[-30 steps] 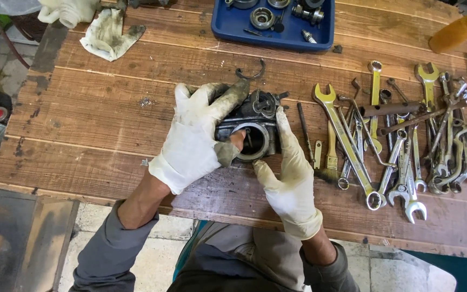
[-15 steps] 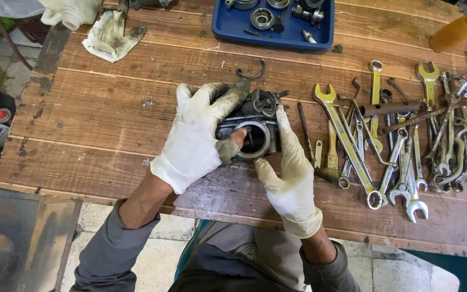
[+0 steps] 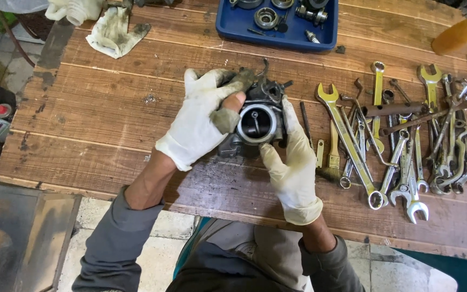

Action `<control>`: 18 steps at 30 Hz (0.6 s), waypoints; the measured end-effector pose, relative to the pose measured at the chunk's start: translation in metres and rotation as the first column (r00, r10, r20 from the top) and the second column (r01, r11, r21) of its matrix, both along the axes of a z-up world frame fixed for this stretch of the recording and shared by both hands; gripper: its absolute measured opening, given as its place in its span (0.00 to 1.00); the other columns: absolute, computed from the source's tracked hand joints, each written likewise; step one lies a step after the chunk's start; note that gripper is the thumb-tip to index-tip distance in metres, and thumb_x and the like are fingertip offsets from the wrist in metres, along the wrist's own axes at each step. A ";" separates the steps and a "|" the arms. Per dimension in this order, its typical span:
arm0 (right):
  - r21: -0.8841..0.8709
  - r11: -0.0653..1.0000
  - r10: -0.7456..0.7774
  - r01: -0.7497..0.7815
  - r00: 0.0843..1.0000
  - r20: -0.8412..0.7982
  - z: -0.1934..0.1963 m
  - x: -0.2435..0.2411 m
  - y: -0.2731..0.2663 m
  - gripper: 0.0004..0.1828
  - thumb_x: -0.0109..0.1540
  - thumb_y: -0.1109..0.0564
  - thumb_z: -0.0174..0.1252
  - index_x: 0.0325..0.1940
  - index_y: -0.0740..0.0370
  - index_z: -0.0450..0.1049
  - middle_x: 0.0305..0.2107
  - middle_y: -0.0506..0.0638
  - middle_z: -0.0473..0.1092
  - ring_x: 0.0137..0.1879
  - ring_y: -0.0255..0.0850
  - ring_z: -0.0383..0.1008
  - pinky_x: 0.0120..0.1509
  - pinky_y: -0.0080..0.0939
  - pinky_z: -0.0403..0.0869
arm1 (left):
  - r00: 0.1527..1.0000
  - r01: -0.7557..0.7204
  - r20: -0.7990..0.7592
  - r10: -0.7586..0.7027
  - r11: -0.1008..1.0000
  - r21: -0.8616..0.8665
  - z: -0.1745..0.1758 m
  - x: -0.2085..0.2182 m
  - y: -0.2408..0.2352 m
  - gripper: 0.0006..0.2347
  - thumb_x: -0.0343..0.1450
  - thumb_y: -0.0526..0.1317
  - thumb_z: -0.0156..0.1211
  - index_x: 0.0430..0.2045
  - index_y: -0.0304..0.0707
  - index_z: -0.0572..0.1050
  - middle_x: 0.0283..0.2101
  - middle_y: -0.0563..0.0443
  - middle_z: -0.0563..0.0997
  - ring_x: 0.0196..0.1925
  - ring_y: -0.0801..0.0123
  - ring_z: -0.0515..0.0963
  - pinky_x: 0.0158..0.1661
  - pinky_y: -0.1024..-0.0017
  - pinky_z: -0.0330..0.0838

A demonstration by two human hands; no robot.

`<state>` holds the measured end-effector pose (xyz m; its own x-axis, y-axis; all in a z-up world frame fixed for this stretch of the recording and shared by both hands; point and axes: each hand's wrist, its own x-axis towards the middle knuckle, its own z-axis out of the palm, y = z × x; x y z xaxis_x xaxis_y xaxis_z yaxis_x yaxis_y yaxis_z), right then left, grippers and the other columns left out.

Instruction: Inspecting and cleaning an internal motorcycle engine component using a brush and wrench at a workbench.

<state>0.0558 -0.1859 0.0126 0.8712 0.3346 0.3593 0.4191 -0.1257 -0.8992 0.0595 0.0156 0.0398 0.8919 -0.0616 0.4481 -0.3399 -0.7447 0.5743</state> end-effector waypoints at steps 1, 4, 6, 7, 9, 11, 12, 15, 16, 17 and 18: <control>0.000 1.000 0.002 -0.002 1.000 -0.002 -0.003 0.001 0.000 0.39 0.67 0.47 0.53 0.77 0.67 0.52 0.72 0.64 0.58 0.80 0.53 0.56 0.85 0.52 0.55 | 1.000 -0.002 -0.002 0.002 1.000 0.000 -0.004 0.005 -0.002 0.17 0.80 0.41 0.39 0.56 0.43 0.77 0.49 0.43 0.75 0.48 0.50 0.61 0.53 0.53 0.49; 0.008 0.999 -0.039 0.039 0.998 0.054 -0.012 0.004 -0.002 0.40 0.68 0.43 0.49 0.76 0.71 0.52 0.71 0.66 0.58 0.80 0.56 0.55 0.86 0.54 0.55 | 0.997 -0.035 0.074 0.029 0.996 0.082 -0.008 0.014 -0.009 0.15 0.79 0.42 0.45 0.45 0.37 0.82 0.46 0.42 0.77 0.46 0.48 0.61 0.48 0.55 0.50; 0.027 0.999 -0.039 0.038 0.999 0.026 -0.016 0.006 -0.006 0.38 0.67 0.49 0.50 0.77 0.69 0.52 0.73 0.64 0.57 0.81 0.52 0.54 0.86 0.51 0.54 | 1.000 -0.005 0.021 0.004 0.999 0.049 -0.001 0.016 -0.015 0.15 0.76 0.37 0.45 0.47 0.33 0.82 0.43 0.41 0.74 0.45 0.47 0.59 0.48 0.53 0.51; 0.030 0.999 -0.045 0.045 0.999 0.025 -0.016 0.007 -0.007 0.38 0.67 0.49 0.50 0.77 0.69 0.52 0.73 0.64 0.57 0.81 0.52 0.54 0.86 0.51 0.54 | 1.000 0.001 0.021 -0.002 0.999 0.051 0.000 0.015 -0.014 0.15 0.76 0.37 0.45 0.47 0.33 0.82 0.43 0.41 0.74 0.45 0.47 0.59 0.48 0.53 0.51; 0.009 0.999 -0.037 0.037 0.999 -0.014 -0.017 0.009 -0.008 0.39 0.67 0.45 0.52 0.78 0.66 0.52 0.71 0.61 0.60 0.80 0.50 0.56 0.85 0.49 0.54 | 0.998 0.016 -0.064 -0.015 1.000 0.012 0.001 0.013 -0.011 0.17 0.78 0.39 0.45 0.57 0.36 0.77 0.51 0.41 0.74 0.49 0.47 0.59 0.53 0.52 0.50; 0.035 0.999 -0.034 0.033 0.999 0.008 -0.020 0.009 -0.007 0.40 0.67 0.44 0.52 0.78 0.67 0.52 0.72 0.62 0.58 0.80 0.50 0.55 0.86 0.49 0.53 | 0.997 0.023 -0.071 -0.022 1.000 0.017 0.000 0.014 -0.011 0.17 0.78 0.39 0.45 0.58 0.37 0.76 0.50 0.41 0.73 0.49 0.48 0.58 0.53 0.51 0.49; 0.056 0.998 -0.027 0.025 0.999 0.031 -0.021 0.010 -0.006 0.40 0.68 0.43 0.52 0.77 0.68 0.51 0.73 0.62 0.57 0.81 0.50 0.54 0.87 0.50 0.53 | 0.997 0.025 -0.077 -0.024 1.000 0.017 -0.001 0.014 -0.010 0.17 0.78 0.39 0.46 0.59 0.38 0.76 0.49 0.41 0.72 0.49 0.48 0.58 0.53 0.51 0.49; 0.106 0.994 -0.004 0.003 1.000 0.008 -0.021 0.009 -0.006 0.39 0.68 0.46 0.53 0.77 0.68 0.51 0.72 0.62 0.58 0.81 0.50 0.55 0.87 0.50 0.53 | 0.995 0.063 -0.076 -0.064 0.998 -0.027 0.007 0.010 -0.010 0.18 0.80 0.44 0.40 0.61 0.42 0.74 0.52 0.43 0.74 0.54 0.54 0.65 0.53 0.57 0.45; 0.108 0.994 -0.005 0.004 1.000 0.009 -0.020 0.009 -0.004 0.39 0.68 0.46 0.53 0.77 0.68 0.51 0.72 0.62 0.58 0.81 0.50 0.55 0.87 0.50 0.53 | 0.995 0.064 -0.075 -0.065 0.998 -0.024 0.000 0.011 -0.006 0.18 0.80 0.44 0.40 0.61 0.42 0.74 0.52 0.43 0.74 0.54 0.54 0.65 0.53 0.57 0.45; 0.065 0.997 -0.051 0.052 0.998 -0.020 -0.018 0.009 -0.003 0.38 0.64 0.54 0.56 0.77 0.66 0.55 0.71 0.64 0.60 0.79 0.53 0.56 0.84 0.51 0.55 | 0.998 0.036 -0.040 -0.041 0.993 -0.115 -0.007 0.011 -0.003 0.15 0.79 0.46 0.48 0.55 0.44 0.77 0.54 0.46 0.76 0.57 0.56 0.67 0.59 0.59 0.45; 0.020 0.995 -0.098 0.099 0.994 -0.047 -0.017 0.009 -0.002 0.39 0.61 0.63 0.58 0.77 0.63 0.58 0.70 0.65 0.61 0.78 0.55 0.57 0.82 0.52 0.56 | 1.000 0.012 -0.007 -0.014 0.978 -0.206 -0.015 0.012 -0.001 0.12 0.78 0.48 0.55 0.49 0.45 0.81 0.56 0.48 0.78 0.60 0.57 0.69 0.65 0.62 0.45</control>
<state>0.0645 -0.1879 -0.0040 0.9152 0.2382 0.3249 0.3641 -0.1438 -0.9202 0.0716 0.0147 0.0251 0.8954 0.0200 0.4448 -0.3432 -0.6054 0.7181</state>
